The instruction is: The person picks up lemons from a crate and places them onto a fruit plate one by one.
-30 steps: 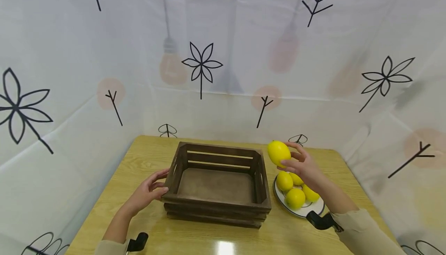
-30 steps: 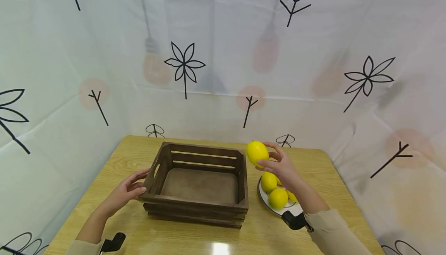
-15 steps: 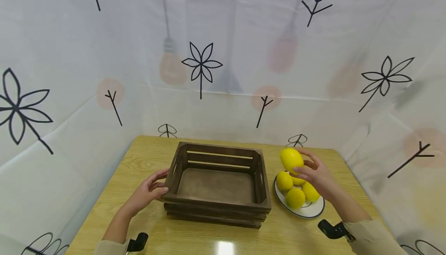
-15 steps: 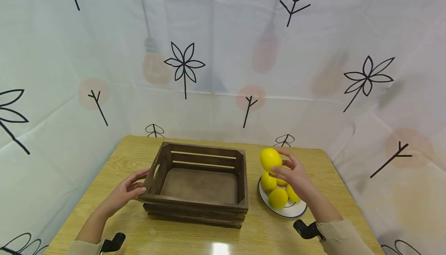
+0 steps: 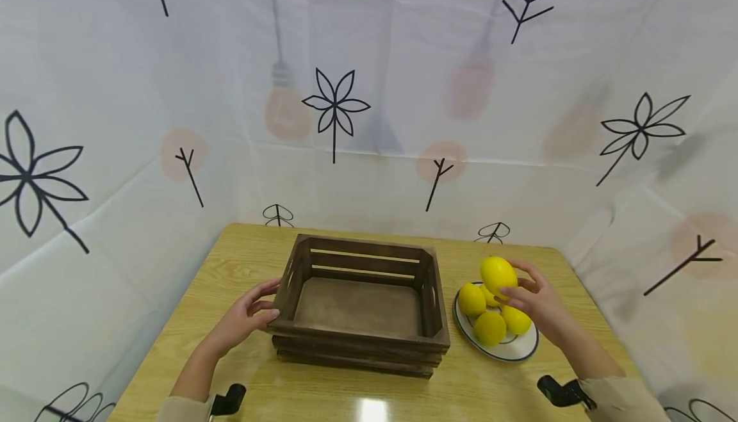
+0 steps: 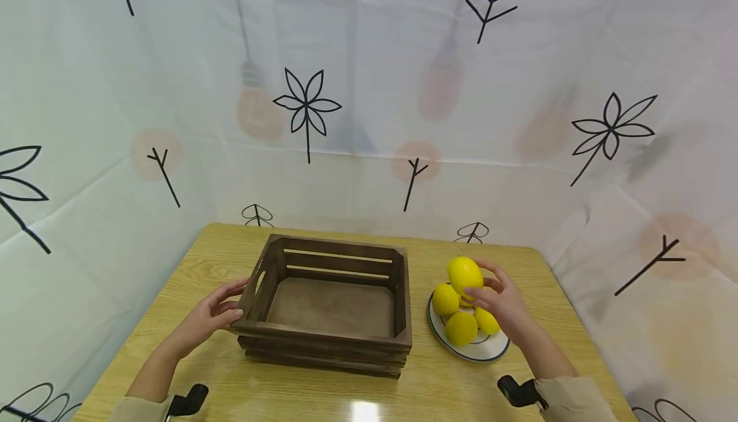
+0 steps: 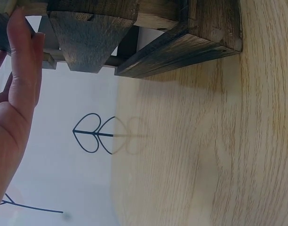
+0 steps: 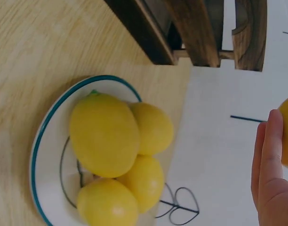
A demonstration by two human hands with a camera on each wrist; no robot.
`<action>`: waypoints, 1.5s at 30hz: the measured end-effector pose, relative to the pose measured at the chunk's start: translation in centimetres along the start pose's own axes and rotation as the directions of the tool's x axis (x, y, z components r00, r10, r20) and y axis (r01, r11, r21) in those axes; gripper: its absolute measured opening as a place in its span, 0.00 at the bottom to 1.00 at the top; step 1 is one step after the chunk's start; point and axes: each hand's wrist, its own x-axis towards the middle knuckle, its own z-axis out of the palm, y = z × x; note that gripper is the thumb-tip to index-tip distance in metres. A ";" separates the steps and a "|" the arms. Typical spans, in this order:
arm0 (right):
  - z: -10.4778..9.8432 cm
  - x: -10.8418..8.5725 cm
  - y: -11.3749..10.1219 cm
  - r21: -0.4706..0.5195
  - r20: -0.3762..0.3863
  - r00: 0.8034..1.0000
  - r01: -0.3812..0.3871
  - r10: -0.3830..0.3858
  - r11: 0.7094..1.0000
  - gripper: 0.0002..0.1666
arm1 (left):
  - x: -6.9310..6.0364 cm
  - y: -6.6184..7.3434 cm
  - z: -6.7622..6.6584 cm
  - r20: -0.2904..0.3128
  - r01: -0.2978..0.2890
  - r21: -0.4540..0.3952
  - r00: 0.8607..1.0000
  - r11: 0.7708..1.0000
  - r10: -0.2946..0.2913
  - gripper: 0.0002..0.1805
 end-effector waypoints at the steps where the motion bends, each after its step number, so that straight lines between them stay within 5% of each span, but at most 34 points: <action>1: -0.1 -0.1 0.2 -0.003 -0.004 1.000 -0.004 0.004 1.000 0.28 | 0.0 0.0 0.0 0.000 0.002 -0.001 1.000 1.000 -0.002 0.33; 14: -1.4 -0.7 2.7 -0.037 -0.065 0.998 -0.027 0.024 0.999 0.31 | 0.1 0.1 -0.2 0.006 -0.020 0.018 1.000 1.000 0.020 0.32; 33: -2.8 -2.4 7.1 -0.051 -0.136 0.973 -0.194 0.186 0.980 0.36 | 0.1 0.1 -0.2 0.001 -0.008 0.020 1.000 1.000 0.008 0.33; 45: -3.6 -3.4 9.1 -0.056 -0.165 0.933 -0.332 0.320 0.942 0.43 | 0.1 0.1 -0.2 0.005 -0.014 0.013 1.000 1.000 0.013 0.33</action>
